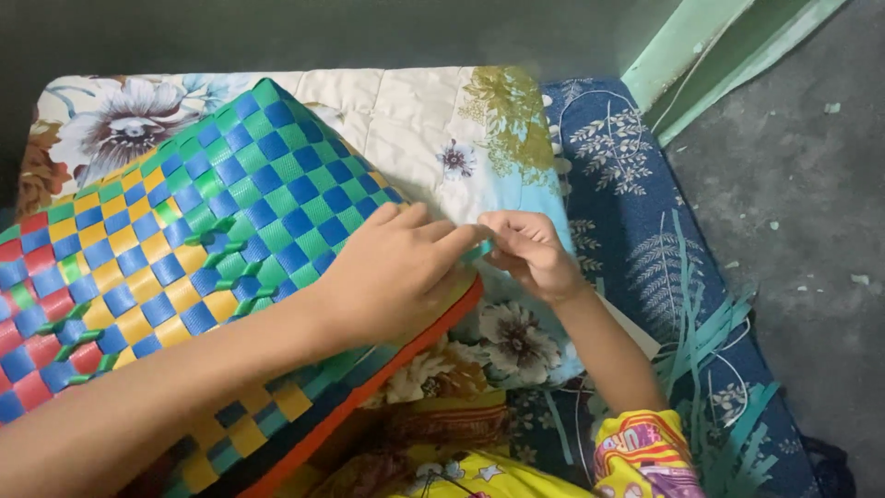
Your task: A person is manually weaving and finishing a colorful plastic bag by tucking in plastic strips.
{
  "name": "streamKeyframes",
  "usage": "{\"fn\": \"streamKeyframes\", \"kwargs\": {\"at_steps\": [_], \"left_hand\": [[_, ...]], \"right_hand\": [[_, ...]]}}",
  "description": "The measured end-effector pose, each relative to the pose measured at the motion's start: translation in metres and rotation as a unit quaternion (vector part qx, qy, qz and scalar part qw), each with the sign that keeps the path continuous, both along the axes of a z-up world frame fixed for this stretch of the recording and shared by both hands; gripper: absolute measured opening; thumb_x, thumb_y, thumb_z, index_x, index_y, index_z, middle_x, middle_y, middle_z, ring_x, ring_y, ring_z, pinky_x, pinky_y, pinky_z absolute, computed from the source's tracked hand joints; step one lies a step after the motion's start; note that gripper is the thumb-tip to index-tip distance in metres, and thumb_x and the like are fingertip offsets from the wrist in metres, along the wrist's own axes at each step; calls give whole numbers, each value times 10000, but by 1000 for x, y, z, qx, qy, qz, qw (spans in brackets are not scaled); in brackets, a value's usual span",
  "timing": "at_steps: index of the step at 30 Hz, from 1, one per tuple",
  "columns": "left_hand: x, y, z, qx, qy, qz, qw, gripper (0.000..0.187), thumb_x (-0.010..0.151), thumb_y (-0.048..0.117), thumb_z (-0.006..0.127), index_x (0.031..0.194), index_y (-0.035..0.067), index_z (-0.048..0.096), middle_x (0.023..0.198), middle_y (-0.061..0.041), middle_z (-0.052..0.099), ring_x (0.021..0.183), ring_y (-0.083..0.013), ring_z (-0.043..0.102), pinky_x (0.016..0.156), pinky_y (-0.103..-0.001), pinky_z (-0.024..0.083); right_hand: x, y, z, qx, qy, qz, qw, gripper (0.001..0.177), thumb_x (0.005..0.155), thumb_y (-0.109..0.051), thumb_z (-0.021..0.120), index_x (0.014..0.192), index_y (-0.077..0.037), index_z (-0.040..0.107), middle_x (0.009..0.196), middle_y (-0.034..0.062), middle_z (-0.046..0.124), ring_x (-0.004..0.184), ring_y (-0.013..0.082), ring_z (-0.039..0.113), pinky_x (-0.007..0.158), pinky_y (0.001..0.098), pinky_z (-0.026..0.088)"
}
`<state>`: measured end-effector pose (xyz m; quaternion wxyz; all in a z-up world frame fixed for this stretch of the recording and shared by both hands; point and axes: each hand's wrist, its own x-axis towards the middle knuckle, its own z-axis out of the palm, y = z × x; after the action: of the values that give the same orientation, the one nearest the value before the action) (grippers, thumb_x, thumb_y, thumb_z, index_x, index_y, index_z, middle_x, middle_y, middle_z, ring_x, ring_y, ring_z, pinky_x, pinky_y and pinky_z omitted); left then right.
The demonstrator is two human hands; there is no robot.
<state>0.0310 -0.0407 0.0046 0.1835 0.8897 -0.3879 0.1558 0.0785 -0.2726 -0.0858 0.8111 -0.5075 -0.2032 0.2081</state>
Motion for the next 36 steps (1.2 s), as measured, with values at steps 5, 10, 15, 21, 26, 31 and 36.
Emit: {"fn": "streamKeyframes", "kwargs": {"at_steps": [5, 10, 15, 21, 26, 31, 36], "left_hand": [[20, 2, -13, 44, 105, -12, 993, 273, 997, 318, 588, 1185, 120, 582, 755, -88, 696, 701, -336, 673, 666, -440, 431], [22, -1, -5, 72, 109, -5, 991, 191, 1023, 293, 561, 1166, 168, 579, 760, -60, 705, 730, -291, 695, 703, -434, 440], [19, -6, -5, 58, 102, 12, 993, 294, 973, 238, 614, 1199, 62, 679, 830, -115, 728, 753, -312, 706, 674, -424, 398], [13, -10, -5, 118, 48, 18, 992, 293, 994, 210, 562, 1191, 72, 730, 773, -108, 697, 711, -256, 688, 679, -408, 376], [8, -14, 0, 76, 2, 36, 996, 188, 910, 101, 633, 1028, 91, 780, 700, -88, 637, 568, -233, 606, 661, -389, 317], [8, -13, -3, 53, 1, 49, 997, 139, 914, 86, 654, 971, 93, 780, 706, -73, 630, 566, -208, 600, 661, -393, 283], [9, -13, -7, 10, 11, 44, 999, 136, 925, 89, 604, 895, 66, 734, 621, -58, 535, 487, -232, 513, 675, -378, 284]], "right_hand": [[-2, 16, -6, -90, 12, -113, 989, 239, 962, -199, 635, 801, -23, 614, 590, -32, 418, 510, 0, 350, 480, 159, 251], [-1, 16, -2, -186, 55, -172, 966, 254, 925, -254, 669, 1029, -38, 753, 728, -26, 689, 694, -40, 598, 642, 167, 512], [6, 16, -2, -155, -101, -115, 976, 241, 929, -227, 592, 802, -28, 640, 596, -20, 426, 590, 28, 371, 534, 181, 294], [9, 18, 1, -145, -110, -100, 978, 312, 988, -198, 589, 701, -77, 612, 577, -65, 325, 568, 23, 281, 544, 200, 268], [13, 18, 9, -173, -139, -99, 970, 320, 1004, -146, 574, 695, -70, 609, 576, -31, 357, 610, 51, 332, 578, 222, 310], [17, 15, 3, -199, -140, -108, 964, 296, 1009, -145, 585, 723, -73, 610, 564, -34, 380, 589, 47, 358, 584, 224, 339], [14, 14, 4, -232, -154, -130, 952, 244, 998, -120, 580, 784, -54, 676, 569, -20, 379, 638, 66, 371, 611, 240, 385]]}}
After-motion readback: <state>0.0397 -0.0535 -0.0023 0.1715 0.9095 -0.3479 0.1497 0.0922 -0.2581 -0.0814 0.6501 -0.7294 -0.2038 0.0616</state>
